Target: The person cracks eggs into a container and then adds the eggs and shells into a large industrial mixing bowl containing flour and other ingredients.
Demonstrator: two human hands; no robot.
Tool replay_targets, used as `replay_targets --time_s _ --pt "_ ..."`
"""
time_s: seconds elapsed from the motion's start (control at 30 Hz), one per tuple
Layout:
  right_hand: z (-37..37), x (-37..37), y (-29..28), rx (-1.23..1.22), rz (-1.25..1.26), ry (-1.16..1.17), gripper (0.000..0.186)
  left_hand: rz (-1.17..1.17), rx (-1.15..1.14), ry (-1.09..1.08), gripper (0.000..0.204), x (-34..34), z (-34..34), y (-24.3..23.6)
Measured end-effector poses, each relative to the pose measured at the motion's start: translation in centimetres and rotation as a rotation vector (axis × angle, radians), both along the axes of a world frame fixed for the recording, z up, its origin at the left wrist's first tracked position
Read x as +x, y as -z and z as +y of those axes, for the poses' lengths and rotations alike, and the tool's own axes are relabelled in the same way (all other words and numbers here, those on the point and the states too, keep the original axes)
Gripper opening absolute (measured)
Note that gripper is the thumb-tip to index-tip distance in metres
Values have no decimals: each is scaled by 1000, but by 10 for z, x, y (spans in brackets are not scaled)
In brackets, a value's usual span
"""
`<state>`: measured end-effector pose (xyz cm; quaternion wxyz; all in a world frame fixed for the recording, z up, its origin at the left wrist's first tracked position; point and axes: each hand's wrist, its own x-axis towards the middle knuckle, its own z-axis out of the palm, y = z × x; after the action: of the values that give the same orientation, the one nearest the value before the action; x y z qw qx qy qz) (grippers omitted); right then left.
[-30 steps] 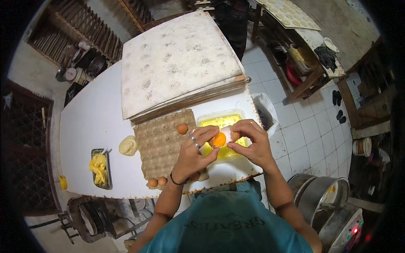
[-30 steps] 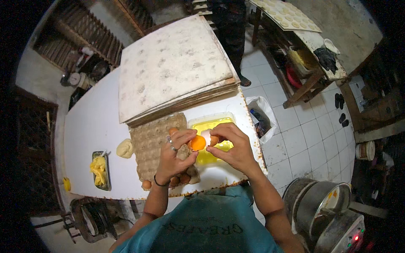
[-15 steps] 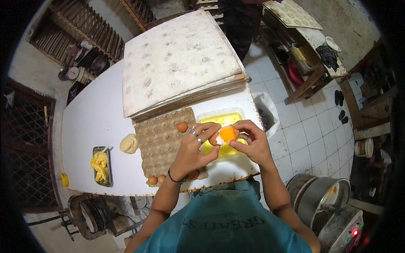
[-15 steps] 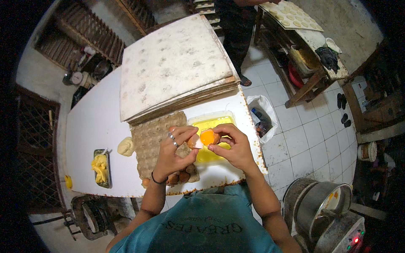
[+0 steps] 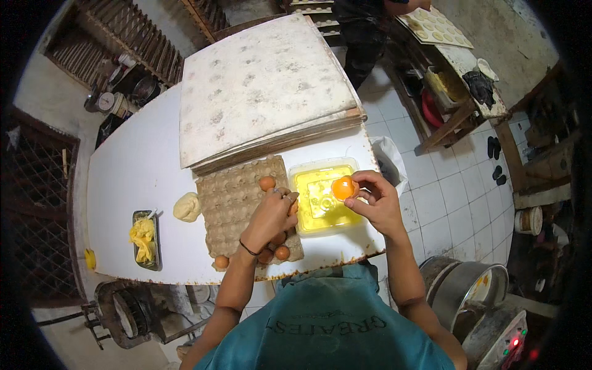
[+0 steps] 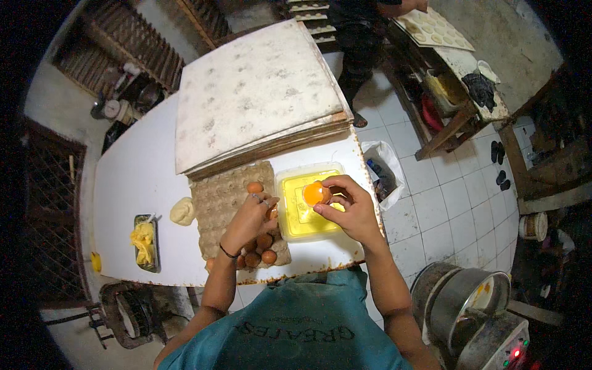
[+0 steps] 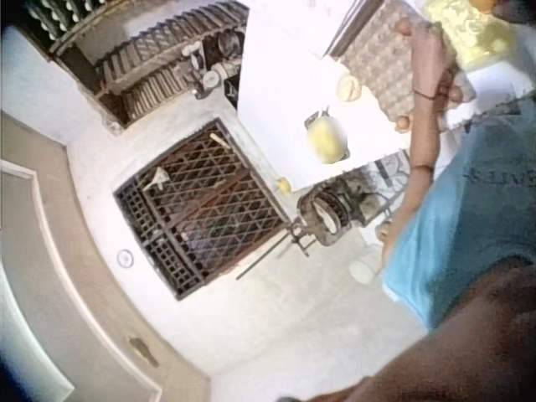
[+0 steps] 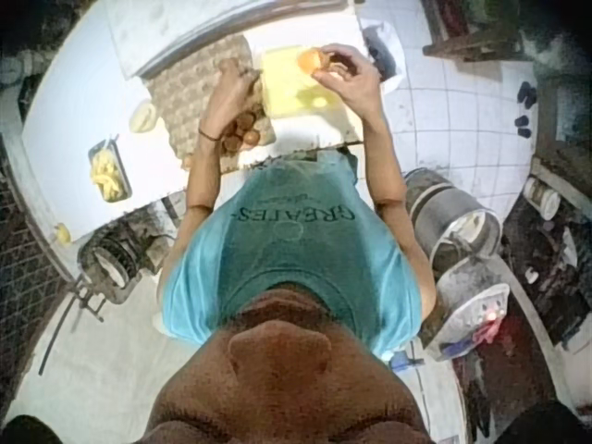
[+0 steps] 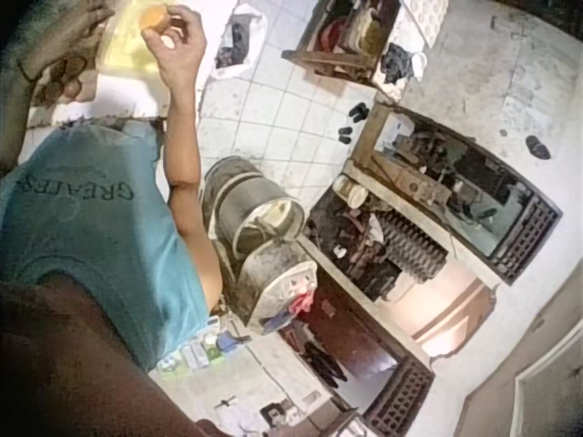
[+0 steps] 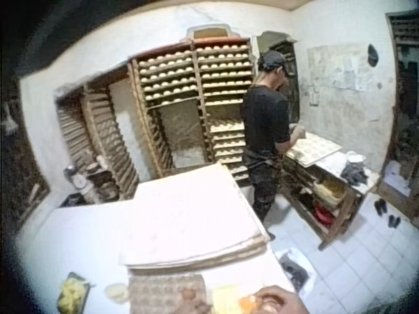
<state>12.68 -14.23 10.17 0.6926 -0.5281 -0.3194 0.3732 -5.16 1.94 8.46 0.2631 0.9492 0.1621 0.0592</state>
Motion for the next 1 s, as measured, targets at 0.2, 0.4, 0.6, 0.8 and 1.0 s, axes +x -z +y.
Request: replay_targets --time_s 0.2,0.4,0.6,0.8,1.0 --pt "1 1 -4 18 -110 25 39 -261 -215 -58 39 6 -8 -23" --pt "3 -2 -12 -1 -207 66 38 -406 -317 -114 41 10 -14 -22" --pt "7 -6 -17 -18 -264 62 39 -566 -323 -83 45 9 -18 -29" --pt "22 -24 -19 7 -271 58 39 -601 -340 -15 44 3 -8 -30" --pt "37 -41 -30 -82 -620 128 35 -594 -293 -14 44 -3 2 -32"
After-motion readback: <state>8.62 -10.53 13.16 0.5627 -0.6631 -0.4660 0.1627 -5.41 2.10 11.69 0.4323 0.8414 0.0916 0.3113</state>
